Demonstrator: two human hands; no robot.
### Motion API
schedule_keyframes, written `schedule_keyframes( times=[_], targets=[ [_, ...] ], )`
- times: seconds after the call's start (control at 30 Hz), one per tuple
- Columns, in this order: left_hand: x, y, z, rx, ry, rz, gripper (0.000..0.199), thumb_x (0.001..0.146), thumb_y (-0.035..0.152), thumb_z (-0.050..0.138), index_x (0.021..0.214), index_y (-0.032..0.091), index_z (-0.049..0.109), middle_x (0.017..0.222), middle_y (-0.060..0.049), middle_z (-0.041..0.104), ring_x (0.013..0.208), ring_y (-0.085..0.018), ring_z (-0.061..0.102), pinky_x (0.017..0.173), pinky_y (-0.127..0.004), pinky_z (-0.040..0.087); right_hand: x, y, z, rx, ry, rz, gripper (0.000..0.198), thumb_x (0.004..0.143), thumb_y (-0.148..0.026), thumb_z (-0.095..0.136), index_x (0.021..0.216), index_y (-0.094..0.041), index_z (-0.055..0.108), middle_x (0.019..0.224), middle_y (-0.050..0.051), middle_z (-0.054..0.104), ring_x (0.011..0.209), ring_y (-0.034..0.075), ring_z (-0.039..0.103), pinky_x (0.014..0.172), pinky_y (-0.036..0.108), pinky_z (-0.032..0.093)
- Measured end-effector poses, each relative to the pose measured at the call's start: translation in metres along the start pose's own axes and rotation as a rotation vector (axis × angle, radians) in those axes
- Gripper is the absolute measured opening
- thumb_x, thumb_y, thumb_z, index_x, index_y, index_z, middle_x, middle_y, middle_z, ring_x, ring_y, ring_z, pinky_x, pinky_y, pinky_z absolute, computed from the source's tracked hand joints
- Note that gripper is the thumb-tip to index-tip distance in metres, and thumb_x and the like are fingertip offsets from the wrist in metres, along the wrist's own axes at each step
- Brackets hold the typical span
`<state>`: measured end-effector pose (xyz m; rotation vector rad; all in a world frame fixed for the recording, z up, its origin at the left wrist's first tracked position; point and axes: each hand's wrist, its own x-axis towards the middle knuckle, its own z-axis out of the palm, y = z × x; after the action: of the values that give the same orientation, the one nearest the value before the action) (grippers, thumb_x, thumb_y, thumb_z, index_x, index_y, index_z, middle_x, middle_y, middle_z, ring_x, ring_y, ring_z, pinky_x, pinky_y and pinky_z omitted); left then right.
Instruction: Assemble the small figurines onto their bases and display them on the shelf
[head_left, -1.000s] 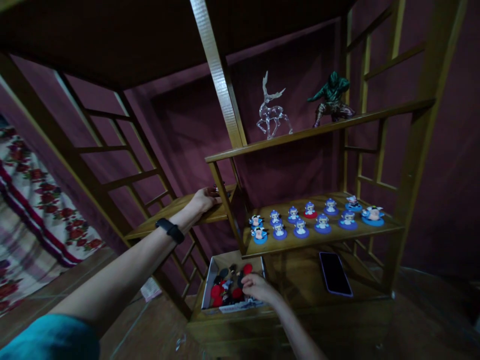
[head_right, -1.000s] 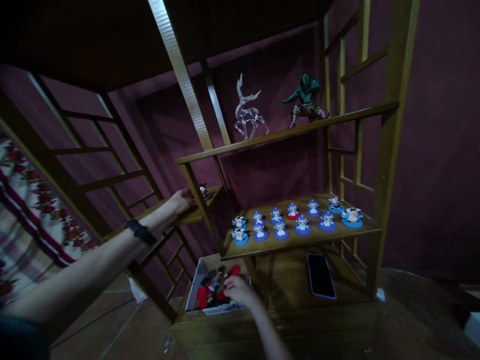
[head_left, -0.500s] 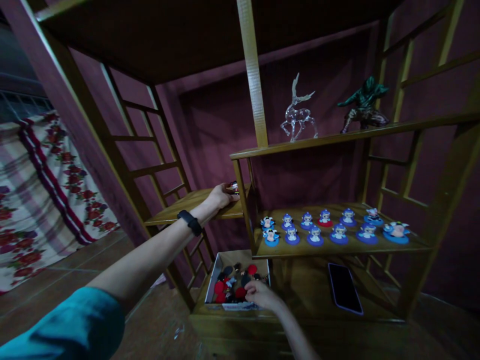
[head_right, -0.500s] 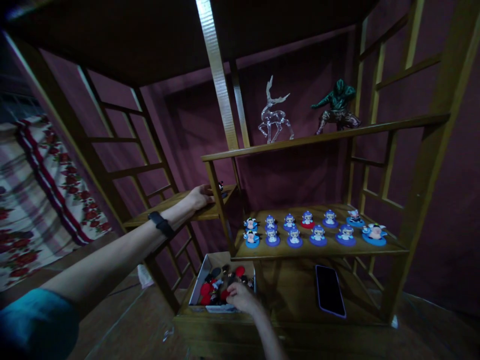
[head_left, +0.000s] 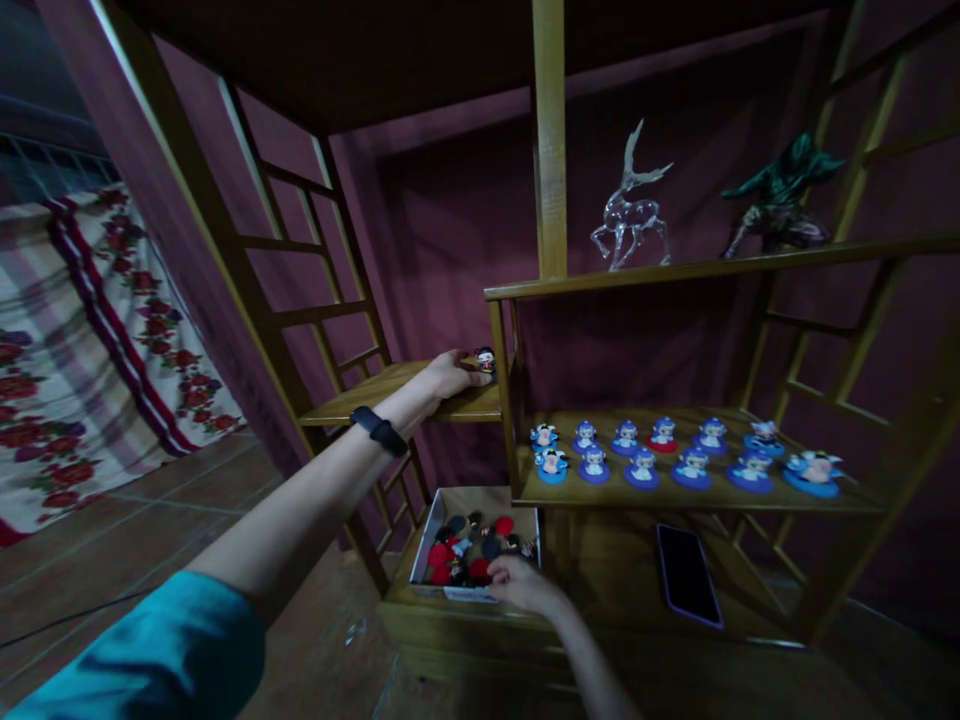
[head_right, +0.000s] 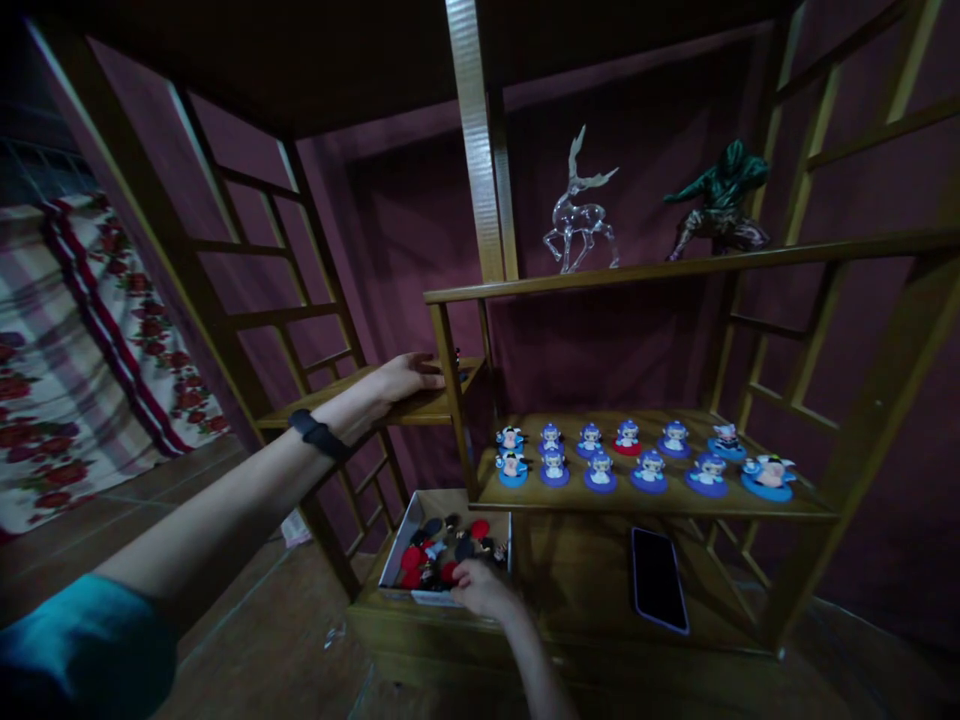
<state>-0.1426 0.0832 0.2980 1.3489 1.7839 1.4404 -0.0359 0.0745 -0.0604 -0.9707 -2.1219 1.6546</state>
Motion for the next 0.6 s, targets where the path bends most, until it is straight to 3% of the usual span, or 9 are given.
schedule_keyframes(
  times=[0.1, 0.2, 0.3, 0.43, 0.6],
  targets=[
    [-0.022, 0.006, -0.008, -0.063, 0.109, 0.161, 0.077, 0.056, 0.02, 0.078, 0.125, 0.012, 0.045, 0.115, -0.016, 0.059, 0.093, -0.023, 0.061, 0.084, -0.038, 0.048, -0.002, -0.002, -0.001, -0.011, 0.006, 0.002, 0.03, 0.066, -0.016, 0.065, 0.096, -0.017, 0.064, 0.092, 0.005, 0.066, 0.084, 0.016, 0.062, 0.075, 0.026, 0.046],
    [-0.064, 0.007, -0.014, -0.172, 0.266, 0.362, 0.064, 0.06, 0.017, 0.074, 0.12, 0.017, 0.051, 0.119, -0.011, 0.057, 0.109, -0.023, 0.054, 0.093, -0.037, 0.043, -0.005, -0.003, -0.004, 0.0, 0.01, 0.019, 0.03, 0.066, -0.017, 0.066, 0.096, -0.019, 0.064, 0.092, 0.004, 0.066, 0.085, 0.016, 0.061, 0.075, 0.026, 0.046],
    [-0.114, -0.012, -0.015, -0.366, 0.452, 0.33, 0.047, 0.066, 0.012, 0.068, 0.111, 0.022, 0.057, 0.114, -0.005, 0.059, 0.112, -0.022, 0.052, 0.091, -0.031, 0.045, -0.008, -0.005, -0.008, -0.001, 0.027, 0.004, 0.031, 0.066, -0.019, 0.066, 0.097, -0.02, 0.065, 0.092, 0.003, 0.067, 0.085, 0.017, 0.061, 0.075, 0.026, 0.046],
    [-0.157, -0.09, -0.004, -0.504, 0.645, 0.128, 0.028, 0.067, 0.008, 0.065, 0.09, 0.023, 0.064, 0.1, -0.002, 0.064, 0.106, -0.017, 0.055, 0.08, -0.019, 0.048, -0.009, -0.008, -0.012, -0.039, 0.049, -0.021, 0.027, 0.071, -0.019, 0.06, 0.098, -0.02, 0.065, 0.089, 0.003, 0.068, 0.083, 0.017, 0.061, 0.074, 0.027, 0.046],
    [-0.16, -0.218, 0.019, -0.544, 0.524, -0.263, 0.018, 0.063, 0.005, 0.066, 0.078, 0.016, 0.065, 0.075, -0.002, 0.066, 0.067, -0.012, 0.061, 0.059, -0.019, 0.047, -0.004, -0.01, -0.018, -0.211, 0.115, -0.047, 0.026, 0.077, -0.015, 0.049, 0.098, -0.019, 0.066, 0.095, 0.006, 0.068, 0.087, 0.018, 0.062, 0.078, 0.028, 0.045]
  ],
)
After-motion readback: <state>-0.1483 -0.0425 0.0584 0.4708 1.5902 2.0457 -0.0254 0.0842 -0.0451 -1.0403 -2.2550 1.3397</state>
